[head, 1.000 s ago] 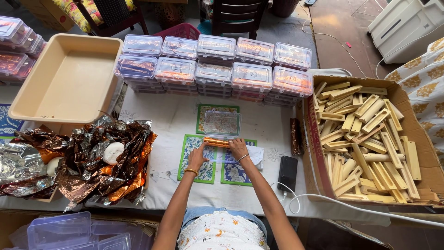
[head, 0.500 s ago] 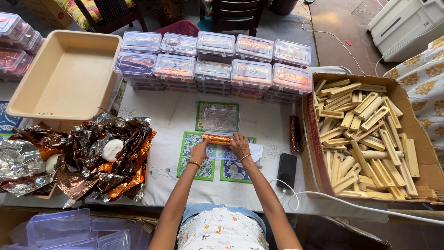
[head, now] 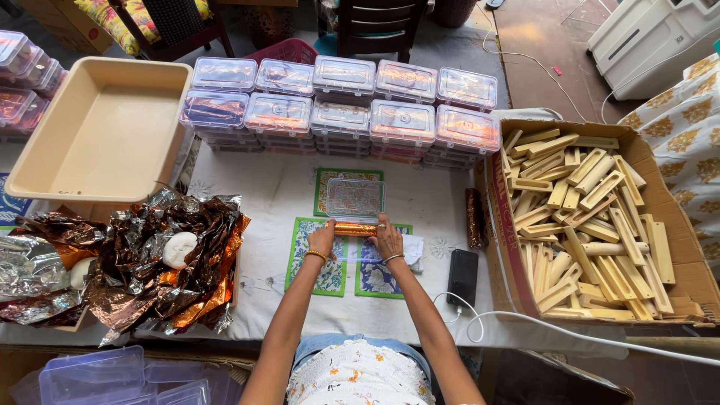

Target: The person places a foil-wrapped item into a plastic container and stacks it with others. They then pick up wooden handles from a cardboard box and wipe them with a white cloth, placing the cleaned items on patterned mats on the table.

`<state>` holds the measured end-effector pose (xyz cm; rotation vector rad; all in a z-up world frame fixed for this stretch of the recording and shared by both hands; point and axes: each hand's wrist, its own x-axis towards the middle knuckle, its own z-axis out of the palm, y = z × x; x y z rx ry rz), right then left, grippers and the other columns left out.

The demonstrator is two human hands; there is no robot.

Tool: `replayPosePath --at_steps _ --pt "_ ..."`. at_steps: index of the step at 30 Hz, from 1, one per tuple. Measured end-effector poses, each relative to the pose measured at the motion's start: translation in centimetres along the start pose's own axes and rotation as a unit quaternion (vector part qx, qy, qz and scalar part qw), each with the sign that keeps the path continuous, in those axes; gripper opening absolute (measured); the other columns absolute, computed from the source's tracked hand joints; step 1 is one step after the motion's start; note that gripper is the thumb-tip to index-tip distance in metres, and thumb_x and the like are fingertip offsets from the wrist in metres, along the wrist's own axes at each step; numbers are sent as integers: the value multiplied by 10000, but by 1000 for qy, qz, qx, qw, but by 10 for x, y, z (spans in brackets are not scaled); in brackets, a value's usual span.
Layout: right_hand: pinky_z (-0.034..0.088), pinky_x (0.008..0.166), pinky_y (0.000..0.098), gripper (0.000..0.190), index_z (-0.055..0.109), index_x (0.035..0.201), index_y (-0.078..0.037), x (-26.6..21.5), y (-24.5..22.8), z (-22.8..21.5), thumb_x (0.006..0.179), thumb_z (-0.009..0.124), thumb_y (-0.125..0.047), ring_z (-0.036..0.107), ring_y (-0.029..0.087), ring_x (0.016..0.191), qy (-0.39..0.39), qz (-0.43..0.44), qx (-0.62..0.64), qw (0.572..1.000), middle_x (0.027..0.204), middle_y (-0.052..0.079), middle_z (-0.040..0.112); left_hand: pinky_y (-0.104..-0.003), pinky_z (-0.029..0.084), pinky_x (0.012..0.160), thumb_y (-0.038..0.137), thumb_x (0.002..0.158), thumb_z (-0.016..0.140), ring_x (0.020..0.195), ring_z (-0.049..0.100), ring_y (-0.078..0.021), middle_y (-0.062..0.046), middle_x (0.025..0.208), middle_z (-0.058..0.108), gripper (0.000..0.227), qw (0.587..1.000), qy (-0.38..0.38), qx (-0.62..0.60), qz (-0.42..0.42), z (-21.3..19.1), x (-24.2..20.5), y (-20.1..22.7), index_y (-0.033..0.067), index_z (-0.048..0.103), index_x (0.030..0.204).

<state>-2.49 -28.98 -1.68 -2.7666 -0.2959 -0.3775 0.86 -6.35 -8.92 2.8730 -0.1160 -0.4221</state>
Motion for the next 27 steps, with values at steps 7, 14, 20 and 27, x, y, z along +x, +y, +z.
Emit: replayPosePath --at_steps 7,14,20,27 --pt "574 776 437 662 620 1256 -70 11 15 27 686 890 -272 675 290 984 -4 -36 -49 998 1154 88 688 -451 606 728 292 465 1050 926 750 -338 -150 994 758 1242 1000 -4 20 14 -6 -6 4 137 362 1488" --pt "571 800 427 565 704 1104 -113 19 13 -11 629 889 -357 672 281 1018 -10 -46 44 998 1083 58 728 -452 602 751 353 555 1015 946 731 -337 -174 1048 720 1333 999 -9 14 41 0 -18 -1 137 232 1612" --pt "565 907 405 418 671 1249 -167 41 85 -24 919 757 -409 677 252 1060 50 190 48 979 1215 63 697 -436 606 770 371 595 998 950 723 -341 -202 1114 684 1318 999 -17 22 35 2 -13 -1 135 200 1617" --pt "467 1014 524 841 430 1438 -1 30 177 -57 740 863 -184 481 364 1305 39 396 -170 902 1412 204 498 -418 613 747 353 604 997 934 724 -343 -208 1144 663 1310 999 -9 27 36 5 -17 -1 120 191 1610"
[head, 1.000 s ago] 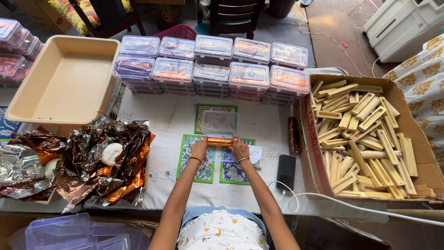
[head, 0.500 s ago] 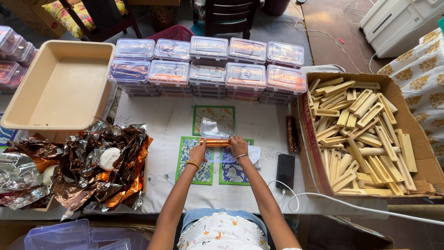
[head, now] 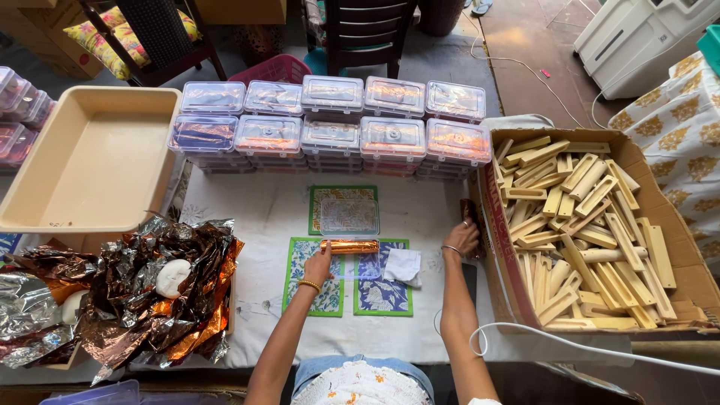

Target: The person places a foil-wrapped item into a plastic container and stacks it with others. They then pick up wooden handles from a cardboard box and wipe them with a white cloth, placing the cleaned items on patterned mats on the table.

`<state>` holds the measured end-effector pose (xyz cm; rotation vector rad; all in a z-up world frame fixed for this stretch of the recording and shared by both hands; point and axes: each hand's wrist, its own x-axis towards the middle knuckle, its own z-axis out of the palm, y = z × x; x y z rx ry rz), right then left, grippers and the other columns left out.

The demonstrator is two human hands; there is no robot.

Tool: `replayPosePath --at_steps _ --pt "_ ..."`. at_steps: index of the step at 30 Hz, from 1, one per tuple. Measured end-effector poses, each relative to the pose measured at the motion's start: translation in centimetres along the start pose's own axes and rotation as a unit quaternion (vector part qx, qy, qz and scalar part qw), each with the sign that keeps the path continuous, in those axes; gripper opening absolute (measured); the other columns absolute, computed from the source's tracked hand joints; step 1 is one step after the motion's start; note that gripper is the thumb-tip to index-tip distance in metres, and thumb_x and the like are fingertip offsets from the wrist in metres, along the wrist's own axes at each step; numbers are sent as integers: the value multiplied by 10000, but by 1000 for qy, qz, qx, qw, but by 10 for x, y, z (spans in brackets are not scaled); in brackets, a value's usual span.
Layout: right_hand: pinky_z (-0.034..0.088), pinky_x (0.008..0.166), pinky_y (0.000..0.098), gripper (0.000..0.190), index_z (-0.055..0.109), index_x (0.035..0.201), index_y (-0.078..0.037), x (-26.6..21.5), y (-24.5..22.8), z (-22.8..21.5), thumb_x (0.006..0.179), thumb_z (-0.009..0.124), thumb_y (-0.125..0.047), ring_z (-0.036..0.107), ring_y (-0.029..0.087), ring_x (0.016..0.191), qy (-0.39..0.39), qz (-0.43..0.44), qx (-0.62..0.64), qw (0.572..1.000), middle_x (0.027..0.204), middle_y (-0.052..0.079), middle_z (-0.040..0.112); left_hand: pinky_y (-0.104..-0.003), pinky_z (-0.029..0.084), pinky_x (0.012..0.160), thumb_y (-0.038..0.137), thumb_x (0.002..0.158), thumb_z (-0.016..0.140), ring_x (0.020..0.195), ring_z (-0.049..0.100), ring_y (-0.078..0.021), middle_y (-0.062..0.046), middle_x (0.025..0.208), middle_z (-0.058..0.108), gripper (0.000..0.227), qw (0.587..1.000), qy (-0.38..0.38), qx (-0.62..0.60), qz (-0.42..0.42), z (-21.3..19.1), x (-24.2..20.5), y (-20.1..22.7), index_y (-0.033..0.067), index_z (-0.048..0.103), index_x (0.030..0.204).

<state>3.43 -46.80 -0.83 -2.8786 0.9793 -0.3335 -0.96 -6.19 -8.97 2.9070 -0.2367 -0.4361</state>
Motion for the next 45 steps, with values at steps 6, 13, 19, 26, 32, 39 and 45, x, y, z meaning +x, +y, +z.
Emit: replayPosePath --at_steps 6,13,19,26,32,39,45 --pt "519 992 507 774 451 1490 23 9 56 65 828 824 -125 574 363 1242 -13 -10 -46 999 1328 191 564 -417 611 753 351 614 991 936 721 -333 -199 1122 674 1336 1000 -13 4 -10 -4 -3 3 135 157 1635" --pt "543 951 531 613 537 1345 75 30 36 61 831 822 -100 618 434 1146 -71 76 12 995 1321 283 562 -414 620 745 361 617 995 935 720 -333 -208 1166 651 1362 1000 -23 6 -14 -4 0 4 131 117 1631" --pt "561 922 554 448 557 1264 95 19 20 90 944 746 -155 690 450 1086 -79 174 189 963 1192 326 674 -421 619 745 367 626 991 940 714 -340 -214 1162 640 1348 1000 -16 2 -7 -3 -2 4 136 120 1629" --pt "548 747 414 416 557 1284 31 -48 -18 62 941 740 -116 647 235 832 -261 103 766 579 1005 109 669 -442 602 829 330 635 989 1024 694 -380 -271 1339 537 1304 999 -21 -45 -18 -39 -24 11 187 151 1624" --pt "599 905 377 345 593 1238 8 -105 -56 -18 949 695 -150 719 210 989 -462 61 759 456 1105 102 721 -508 509 1036 348 807 896 1339 560 -379 -249 1492 533 868 966 170 -181 69 -53 -30 44 145 406 1493" --pt "563 965 317 437 562 1358 -8 -140 -83 -47 970 698 -157 685 154 1072 -548 -24 710 443 1188 80 700 -372 599 823 466 891 716 984 710 -227 -137 1138 722 620 613 -27 -789 -17 -100 -34 88 97 533 1355" --pt "563 995 307 403 554 1341 -18 -155 -90 -71 979 665 -158 687 148 1098 -600 -26 708 372 1225 74 687 -316 585 843 273 856 827 973 700 -158 -63 1118 719 564 577 -34 -815 32 -61 -21 68 29 600 1311"
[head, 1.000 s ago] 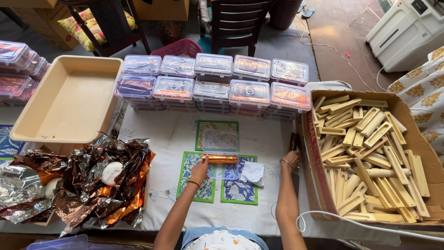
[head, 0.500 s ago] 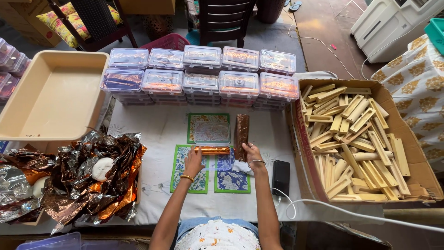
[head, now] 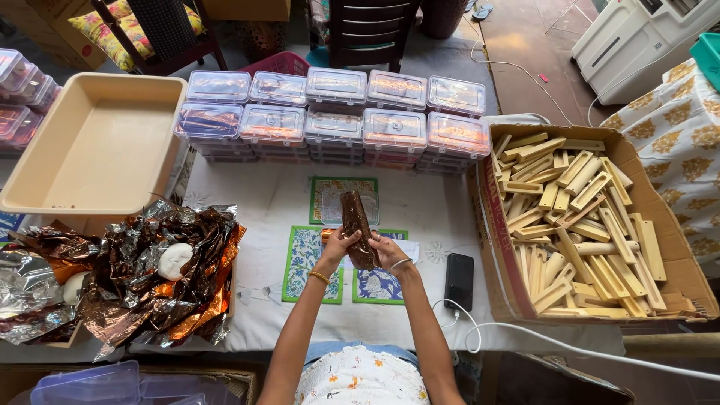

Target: The person places a foil-wrapped item into a plastic container and stacks it with others. They then pick up wooden handles from a cardboard box and wipe them with a white cloth, placing the cleaned items on patterned mats on the table.

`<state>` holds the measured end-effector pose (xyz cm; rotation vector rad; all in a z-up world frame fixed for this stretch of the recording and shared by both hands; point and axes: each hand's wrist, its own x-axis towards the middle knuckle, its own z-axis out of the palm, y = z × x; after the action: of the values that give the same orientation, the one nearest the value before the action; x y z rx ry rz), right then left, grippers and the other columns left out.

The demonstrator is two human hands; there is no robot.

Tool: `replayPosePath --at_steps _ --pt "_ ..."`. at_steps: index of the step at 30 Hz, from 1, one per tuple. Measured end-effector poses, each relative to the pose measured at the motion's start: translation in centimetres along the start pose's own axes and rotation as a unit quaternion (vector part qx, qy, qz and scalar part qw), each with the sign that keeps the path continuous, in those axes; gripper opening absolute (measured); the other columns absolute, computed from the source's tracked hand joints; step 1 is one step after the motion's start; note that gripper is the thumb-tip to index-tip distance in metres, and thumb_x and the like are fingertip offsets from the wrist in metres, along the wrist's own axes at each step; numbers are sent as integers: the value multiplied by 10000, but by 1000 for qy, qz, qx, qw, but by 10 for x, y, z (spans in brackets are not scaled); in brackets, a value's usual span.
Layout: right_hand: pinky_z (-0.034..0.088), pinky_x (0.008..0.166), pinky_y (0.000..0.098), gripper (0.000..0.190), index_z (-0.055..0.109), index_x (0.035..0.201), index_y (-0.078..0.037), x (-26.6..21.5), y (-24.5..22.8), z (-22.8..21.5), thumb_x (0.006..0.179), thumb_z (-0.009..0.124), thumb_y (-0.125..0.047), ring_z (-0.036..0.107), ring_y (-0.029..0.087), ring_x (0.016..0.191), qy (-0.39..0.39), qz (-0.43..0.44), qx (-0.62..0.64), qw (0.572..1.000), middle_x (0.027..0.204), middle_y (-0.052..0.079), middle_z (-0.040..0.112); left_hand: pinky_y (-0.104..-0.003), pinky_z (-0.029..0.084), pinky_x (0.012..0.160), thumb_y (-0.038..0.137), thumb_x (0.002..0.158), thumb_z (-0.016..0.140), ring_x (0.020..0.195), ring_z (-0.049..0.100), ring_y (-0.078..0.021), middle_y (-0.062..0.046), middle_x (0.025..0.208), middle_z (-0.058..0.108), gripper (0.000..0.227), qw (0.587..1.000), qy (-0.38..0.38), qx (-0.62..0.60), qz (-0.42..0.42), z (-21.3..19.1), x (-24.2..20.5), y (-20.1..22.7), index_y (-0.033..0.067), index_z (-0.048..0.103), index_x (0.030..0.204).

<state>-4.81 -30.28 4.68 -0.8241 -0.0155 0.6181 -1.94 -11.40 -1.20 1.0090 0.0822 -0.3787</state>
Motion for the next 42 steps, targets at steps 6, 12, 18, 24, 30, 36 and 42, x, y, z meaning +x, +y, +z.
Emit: replayPosePath --at_steps 6,12,18,24,30,36,42 --pt "562 984 315 389 598 1316 17 7 32 -28 1015 628 -228 688 159 1093 -15 29 29 999 1231 115 697 -333 579 969 164 851 810 1100 699 -152 -49 1251 722 517 994 -68 -79 -20 -2 -17 17 37 602 1307" --pt "590 854 311 563 627 1307 -58 -5 15 10 927 628 -474 706 149 983 59 50 1 997 1122 89 722 -308 584 923 47 773 875 982 724 -159 -78 1078 773 529 997 -5 51 51 -6 -15 12 32 666 1258" --pt "555 827 296 521 599 1318 -62 13 41 -21 937 750 -384 638 113 985 49 21 -175 983 1122 50 663 -301 571 860 80 733 928 922 719 -150 -80 1037 770 536 990 95 57 91 -2 -12 0 -27 672 1192" --pt "597 836 298 539 608 1280 -9 5 28 6 844 823 -244 728 125 938 118 -61 -348 928 1080 96 756 -304 600 830 166 673 956 915 737 -163 -87 1017 767 658 964 195 167 71 21 -31 31 -13 629 1215" --pt "562 714 284 539 671 1313 -1 -3 22 1 923 771 -359 679 125 828 73 10 -245 967 1033 128 761 -259 564 815 191 780 879 944 714 -129 -67 1058 776 502 992 106 66 5 -17 -12 5 19 701 1217" --pt "607 718 258 500 651 1274 -74 -14 9 20 883 708 -380 761 89 885 30 62 -198 978 1054 55 785 -282 608 857 108 765 871 942 734 -146 -84 1037 778 438 996 55 74 14 -11 -26 22 21 711 1164" --pt "610 734 272 537 662 1334 -34 2 24 -1 893 769 -322 732 102 856 134 -72 -443 883 1049 80 776 -323 593 915 78 790 881 995 725 -178 -101 1070 768 428 983 140 108 54 -9 -22 12 6 686 1165"
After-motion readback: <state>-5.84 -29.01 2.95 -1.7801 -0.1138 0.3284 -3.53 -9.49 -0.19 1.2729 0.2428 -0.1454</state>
